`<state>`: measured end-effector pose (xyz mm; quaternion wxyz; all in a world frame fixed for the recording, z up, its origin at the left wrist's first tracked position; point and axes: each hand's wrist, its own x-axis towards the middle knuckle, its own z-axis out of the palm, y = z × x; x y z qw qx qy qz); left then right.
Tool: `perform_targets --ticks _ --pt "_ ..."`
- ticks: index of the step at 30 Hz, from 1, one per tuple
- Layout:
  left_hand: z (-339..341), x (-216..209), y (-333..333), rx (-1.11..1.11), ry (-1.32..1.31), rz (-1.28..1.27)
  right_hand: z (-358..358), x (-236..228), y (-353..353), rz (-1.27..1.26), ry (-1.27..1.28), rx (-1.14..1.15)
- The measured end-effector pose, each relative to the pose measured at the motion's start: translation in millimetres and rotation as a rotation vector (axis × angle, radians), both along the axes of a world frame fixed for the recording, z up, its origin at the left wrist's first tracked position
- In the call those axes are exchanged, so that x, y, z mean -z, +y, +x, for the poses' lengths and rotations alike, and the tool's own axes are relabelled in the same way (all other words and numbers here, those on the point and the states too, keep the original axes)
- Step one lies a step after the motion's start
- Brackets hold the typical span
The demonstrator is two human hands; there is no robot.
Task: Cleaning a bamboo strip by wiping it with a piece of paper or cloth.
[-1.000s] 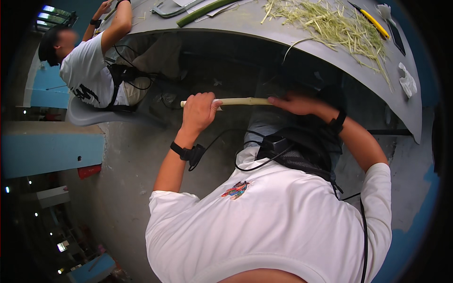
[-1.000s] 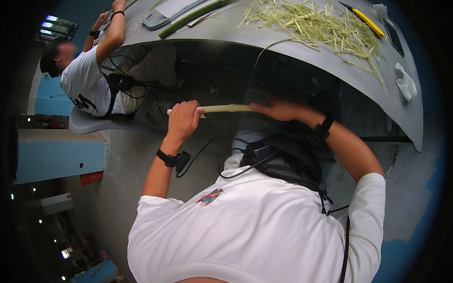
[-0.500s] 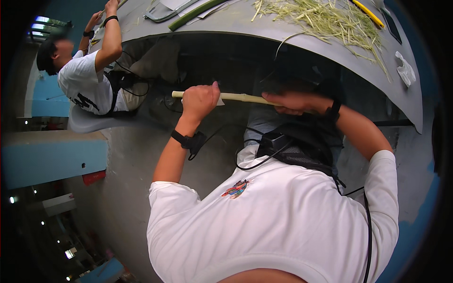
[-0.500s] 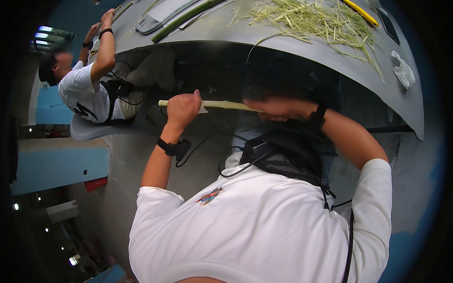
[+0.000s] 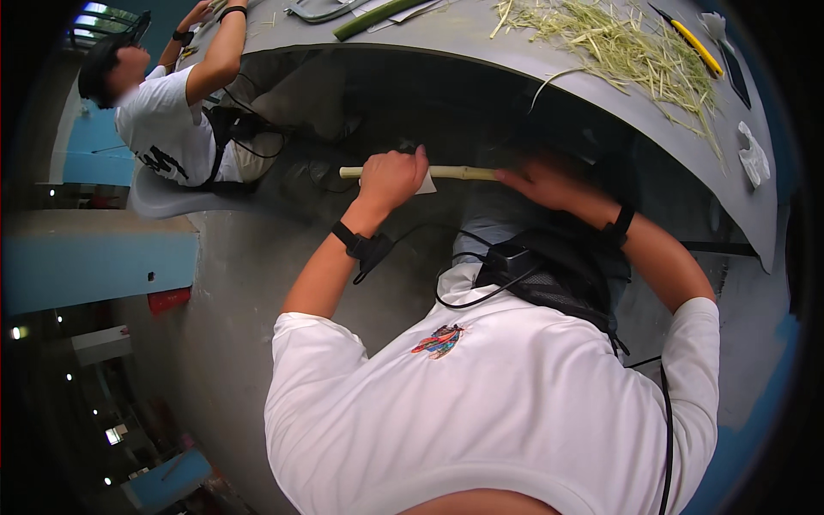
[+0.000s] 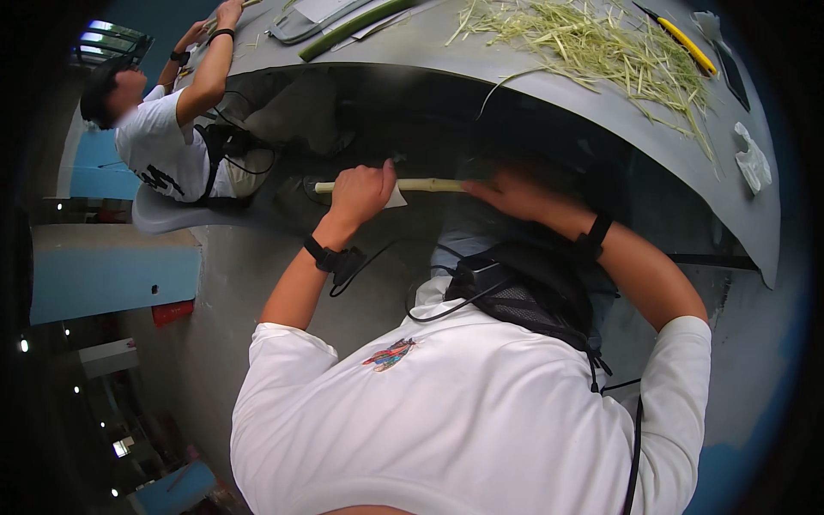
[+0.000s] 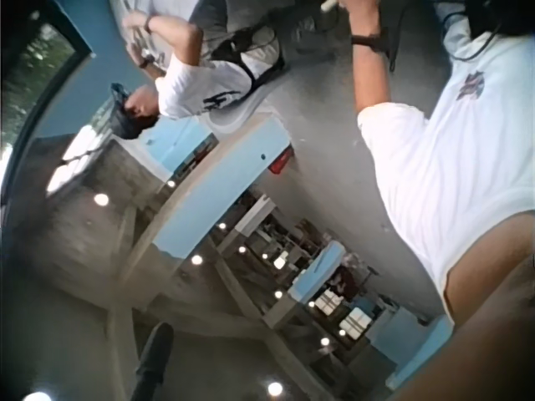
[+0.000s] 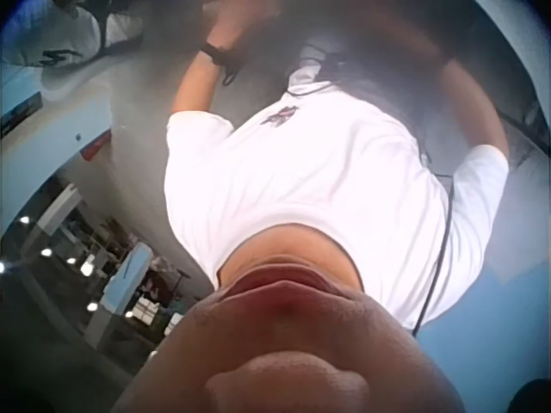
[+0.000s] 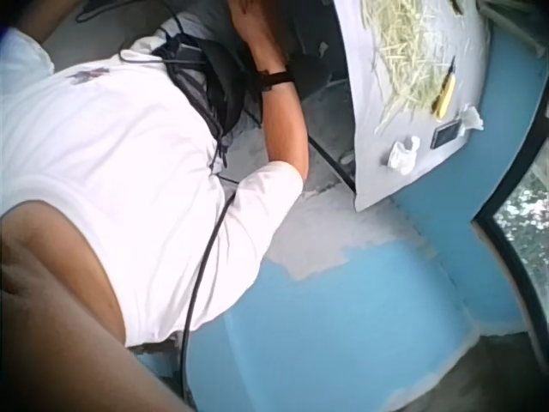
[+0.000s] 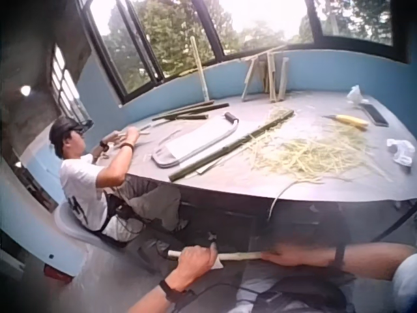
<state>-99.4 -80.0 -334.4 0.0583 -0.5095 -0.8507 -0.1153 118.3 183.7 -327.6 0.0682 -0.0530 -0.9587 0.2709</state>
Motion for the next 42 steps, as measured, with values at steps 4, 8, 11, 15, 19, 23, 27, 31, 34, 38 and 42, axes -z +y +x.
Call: perform_targets --ticks 4,8,11,15,19,23,27,31,34,38,42 --pt "0 -6 -5 0.08 0.142 0.098 -1 -7 13 -0.647 -0.775 -0.019" --pt "0 -23 2 0.133 0.113 0.12 5 -5 15 -0.841 -0.947 -0.013" --pt "-14 -8 -4 0.092 -0.01 -0.06 0 5 5 -0.454 -0.625 0.005" --pt "-36 -6 -20 -0.004 -0.686 -0.436 -3 -5 -5 0.117 -0.197 -0.061" --pt "-42 -8 -31 -0.003 -0.777 -0.544 -7 -19 -8 0.329 -0.041 -0.091" --pt "-21 -2 -29 -0.052 -0.169 -0.161 -9 0 1 -0.007 -0.362 -0.035" --pt "-18 -7 -26 0.099 0.076 0.227 -9 0 8 -0.72 -0.914 0.003" --pt "-25 -16 -20 0.082 0.025 -0.147 4 22 -1 -0.328 -0.54 0.079" --pt "-34 -19 -22 -0.01 -0.723 -0.398 6 3 9 0.085 -0.251 -0.017" --pt "-33 -6 -35 -0.203 -1.036 -0.481 12 -39 8 0.362 -0.214 -0.072" --pt "-7 -14 -19 0.011 -0.197 -0.114 18 -7 24 0.197 -0.249 -0.016"
